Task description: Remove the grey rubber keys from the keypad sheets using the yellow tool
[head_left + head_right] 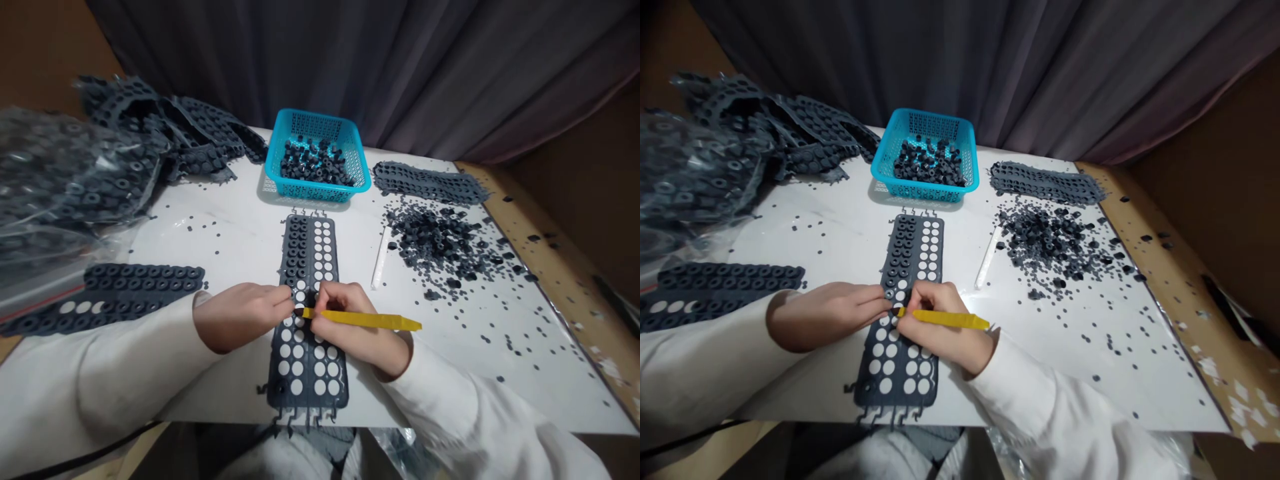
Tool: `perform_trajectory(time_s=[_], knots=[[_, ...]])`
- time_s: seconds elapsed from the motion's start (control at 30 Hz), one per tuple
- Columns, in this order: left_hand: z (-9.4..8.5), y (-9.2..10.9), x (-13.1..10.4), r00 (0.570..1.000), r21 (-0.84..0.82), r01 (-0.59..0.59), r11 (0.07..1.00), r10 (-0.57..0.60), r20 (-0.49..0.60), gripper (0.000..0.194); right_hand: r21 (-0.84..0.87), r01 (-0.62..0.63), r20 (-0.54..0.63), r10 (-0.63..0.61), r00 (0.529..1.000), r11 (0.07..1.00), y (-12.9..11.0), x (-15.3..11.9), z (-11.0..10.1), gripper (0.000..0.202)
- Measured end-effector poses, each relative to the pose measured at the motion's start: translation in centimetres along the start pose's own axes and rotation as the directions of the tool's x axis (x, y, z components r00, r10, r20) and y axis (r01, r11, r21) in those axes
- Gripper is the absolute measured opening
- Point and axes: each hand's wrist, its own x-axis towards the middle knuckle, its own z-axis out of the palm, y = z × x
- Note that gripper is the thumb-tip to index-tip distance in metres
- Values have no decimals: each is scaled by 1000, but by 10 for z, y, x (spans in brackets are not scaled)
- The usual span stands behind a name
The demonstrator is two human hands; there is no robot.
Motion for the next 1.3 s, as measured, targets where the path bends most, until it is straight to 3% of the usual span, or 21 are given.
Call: perform_trajectory(time_s=[0.13,0.43,0.53,0.6,0.7,0.8,0.87,1.0,1.13,1.3], knots=[[1,5,3,996,193,-53,980,37,85,21,-12,-21,-10,21,1000,1000,2,0,1,9],[5,-3,5,999,125,-1,992,-5,47,21,26,-20,-8,20,1000,999,1,1,0,10],[1,-4,7,999,61,26,998,-24,-31,20,15,-29,-2,29,1000,999,2,1,-1,10],[-3,-2,8,989,14,55,998,-52,-141,17,23,-39,1,39,999,999,2,1,-1,11],[-11,1,8,932,-56,138,989,-148,-332,13,60,-56,8,56,998,997,3,1,0,11],[-12,5,7,900,-250,202,947,-281,-334,12,103,-59,21,57,998,993,4,2,-1,11],[-10,5,7,897,-463,249,850,-383,-220,14,122,-36,32,32,999,992,4,2,-2,11],[-6,2,7,874,-785,333,523,-484,48,23,124,59,41,-65,997,991,4,4,-4,12],[-8,0,8,867,-897,340,282,-464,182,19,177,128,-9,-128,992,976,1,3,-4,15],[-11,3,8,860,-937,338,92,-435,268,15,199,204,-70,-194,979,958,-2,-1,-4,17]])
